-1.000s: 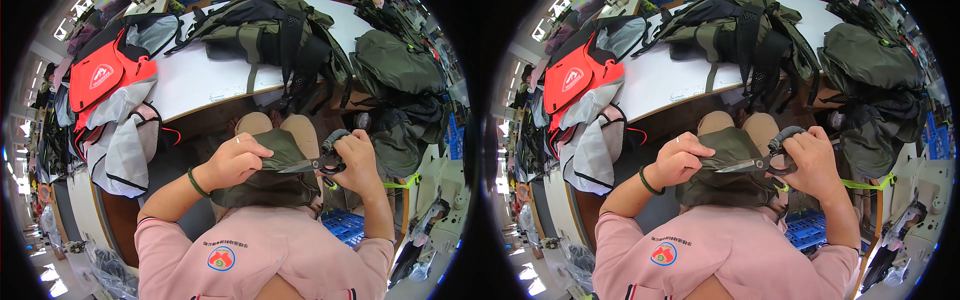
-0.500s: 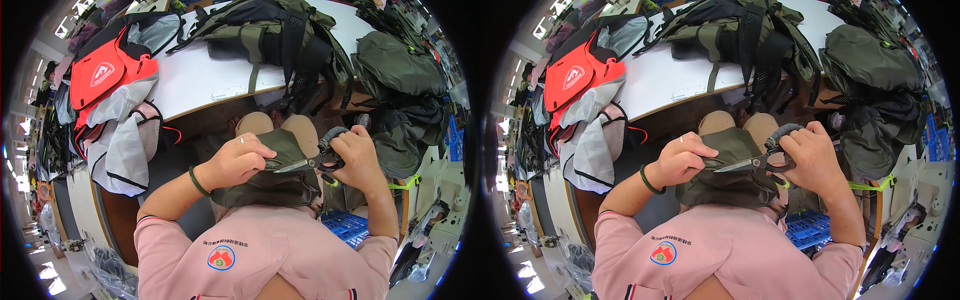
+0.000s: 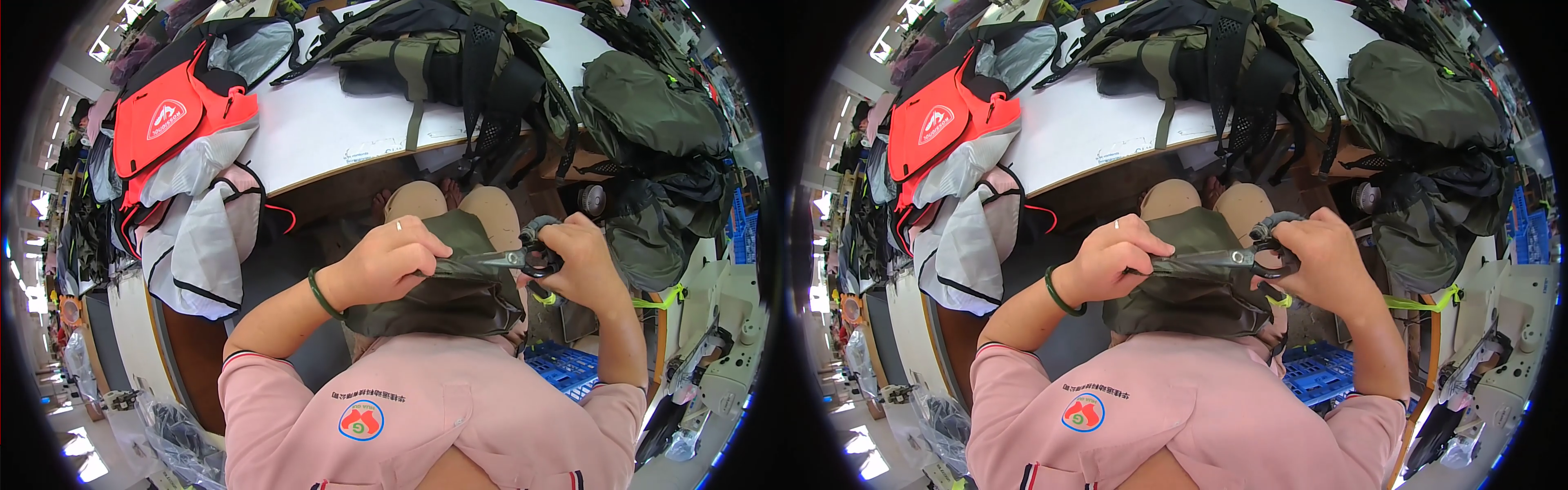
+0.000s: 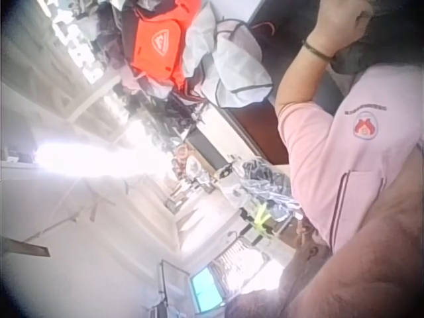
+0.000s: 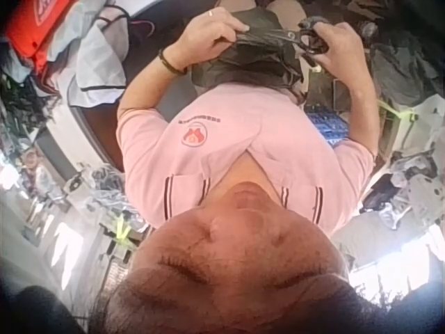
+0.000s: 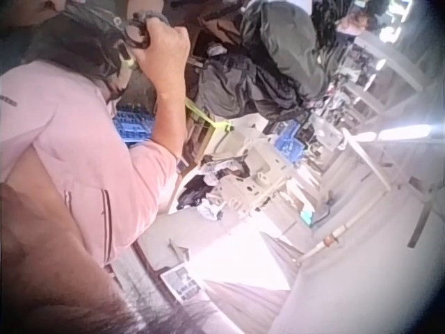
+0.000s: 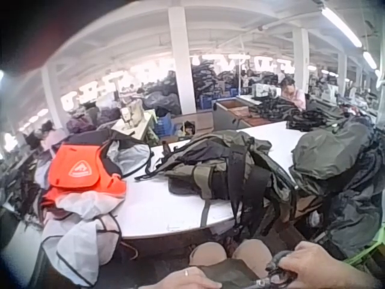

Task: Trim excess fabric and threads from a backpack component using scissors.

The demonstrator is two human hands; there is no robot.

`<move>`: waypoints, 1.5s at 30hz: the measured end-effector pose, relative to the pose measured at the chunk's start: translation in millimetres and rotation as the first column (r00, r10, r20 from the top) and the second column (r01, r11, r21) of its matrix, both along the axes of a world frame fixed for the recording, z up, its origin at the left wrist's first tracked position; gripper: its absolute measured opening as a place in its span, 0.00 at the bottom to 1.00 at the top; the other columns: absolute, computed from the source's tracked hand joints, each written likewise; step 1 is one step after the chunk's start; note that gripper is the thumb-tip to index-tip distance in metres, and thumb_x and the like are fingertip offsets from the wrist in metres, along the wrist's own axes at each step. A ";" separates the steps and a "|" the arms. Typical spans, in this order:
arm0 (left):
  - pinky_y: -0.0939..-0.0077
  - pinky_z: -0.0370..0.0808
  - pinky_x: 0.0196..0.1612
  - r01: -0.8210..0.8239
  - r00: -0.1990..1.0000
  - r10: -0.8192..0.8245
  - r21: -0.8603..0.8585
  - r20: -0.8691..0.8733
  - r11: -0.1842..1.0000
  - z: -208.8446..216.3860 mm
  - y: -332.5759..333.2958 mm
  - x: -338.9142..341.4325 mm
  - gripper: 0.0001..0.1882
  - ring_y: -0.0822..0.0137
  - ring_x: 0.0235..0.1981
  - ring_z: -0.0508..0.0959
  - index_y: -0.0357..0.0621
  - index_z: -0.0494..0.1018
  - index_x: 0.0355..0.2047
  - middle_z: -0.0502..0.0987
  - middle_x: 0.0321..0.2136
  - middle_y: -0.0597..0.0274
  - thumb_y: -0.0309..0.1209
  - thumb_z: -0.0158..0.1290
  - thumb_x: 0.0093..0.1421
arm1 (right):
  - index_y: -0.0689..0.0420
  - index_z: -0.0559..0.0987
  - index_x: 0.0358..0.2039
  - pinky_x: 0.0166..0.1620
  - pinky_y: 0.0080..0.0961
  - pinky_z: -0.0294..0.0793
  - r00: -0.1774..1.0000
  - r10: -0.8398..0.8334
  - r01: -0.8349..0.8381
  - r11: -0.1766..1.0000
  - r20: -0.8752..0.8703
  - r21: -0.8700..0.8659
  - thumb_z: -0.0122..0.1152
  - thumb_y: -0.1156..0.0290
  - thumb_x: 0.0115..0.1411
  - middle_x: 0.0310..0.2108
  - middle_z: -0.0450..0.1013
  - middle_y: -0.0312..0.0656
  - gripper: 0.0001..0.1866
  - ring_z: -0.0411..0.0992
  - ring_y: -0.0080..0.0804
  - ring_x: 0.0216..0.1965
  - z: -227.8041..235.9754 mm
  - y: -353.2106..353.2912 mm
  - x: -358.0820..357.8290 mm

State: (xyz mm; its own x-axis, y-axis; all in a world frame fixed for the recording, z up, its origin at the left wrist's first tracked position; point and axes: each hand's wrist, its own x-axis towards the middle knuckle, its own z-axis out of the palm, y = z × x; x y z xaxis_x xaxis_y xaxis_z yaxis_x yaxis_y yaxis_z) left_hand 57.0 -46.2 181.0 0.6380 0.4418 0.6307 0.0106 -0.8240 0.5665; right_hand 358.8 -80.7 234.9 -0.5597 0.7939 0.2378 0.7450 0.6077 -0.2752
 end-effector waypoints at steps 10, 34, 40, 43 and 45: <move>0.81 0.74 0.42 0.092 0.978 -0.196 -0.992 0.073 0.087 12.8 19.9 3.2 0.13 0.75 0.35 0.78 0.34 0.77 0.40 0.79 0.35 0.64 0.18 0.59 0.53 | 0.61 0.77 0.35 0.35 0.18 0.69 0.740 -0.455 -0.150 0.606 -0.496 -0.781 0.72 0.73 0.50 0.26 0.72 0.31 0.14 0.68 0.17 0.29 -33.7 -18.8 -35.3; 0.65 0.71 0.49 -0.523 0.846 0.510 -0.059 -0.154 0.850 -24.3 162.2 14.4 0.22 0.55 0.45 0.73 0.41 0.72 0.46 0.73 0.45 0.53 0.37 0.63 0.53 | 0.54 0.69 0.36 0.46 0.30 0.65 0.436 -0.403 0.490 0.857 -0.805 -0.163 0.62 0.78 0.42 0.37 0.69 0.45 0.19 0.66 0.32 0.39 25.0 -173.8 137.0; 0.59 0.66 0.57 -0.582 0.770 0.627 0.276 -0.117 0.765 -5.9 263.1 69.8 0.32 0.49 0.52 0.72 0.39 0.72 0.51 0.75 0.48 0.48 0.47 0.63 0.52 | 0.59 0.70 0.34 0.32 0.22 0.61 0.309 -0.454 0.771 0.634 -0.836 -0.060 0.58 0.70 0.50 0.29 0.67 0.38 0.12 0.62 0.23 0.28 106.5 -339.1 166.2; 0.61 0.60 0.63 -0.533 0.813 0.576 0.292 -0.083 0.794 2.2 324.5 46.7 0.42 0.49 0.58 0.67 0.28 0.63 0.58 0.67 0.56 0.40 0.51 0.60 0.56 | 0.64 0.78 0.40 0.34 0.15 0.62 0.237 -0.621 0.971 0.176 -0.747 0.161 0.60 0.68 0.48 0.36 0.73 0.39 0.19 0.66 0.21 0.31 137.2 -381.6 132.7; 0.59 0.52 0.67 -0.502 0.811 0.552 0.252 -0.195 0.827 -13.0 369.7 54.2 0.48 0.49 0.67 0.55 0.35 0.54 0.66 0.56 0.65 0.39 0.55 0.59 0.56 | 0.62 0.79 0.42 0.34 0.15 0.63 0.033 -0.635 0.998 -0.016 -0.772 0.056 0.61 0.69 0.49 0.35 0.73 0.36 0.19 0.66 0.19 0.30 150.9 -440.9 129.3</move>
State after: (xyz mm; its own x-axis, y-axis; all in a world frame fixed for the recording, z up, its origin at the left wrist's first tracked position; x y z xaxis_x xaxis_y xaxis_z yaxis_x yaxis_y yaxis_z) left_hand 111.2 323.5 168.0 0.4850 0.6505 0.5845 0.5927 -0.7359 0.3272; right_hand 488.1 -521.6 385.8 0.7627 0.1587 0.6270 0.6444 -0.2697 -0.7155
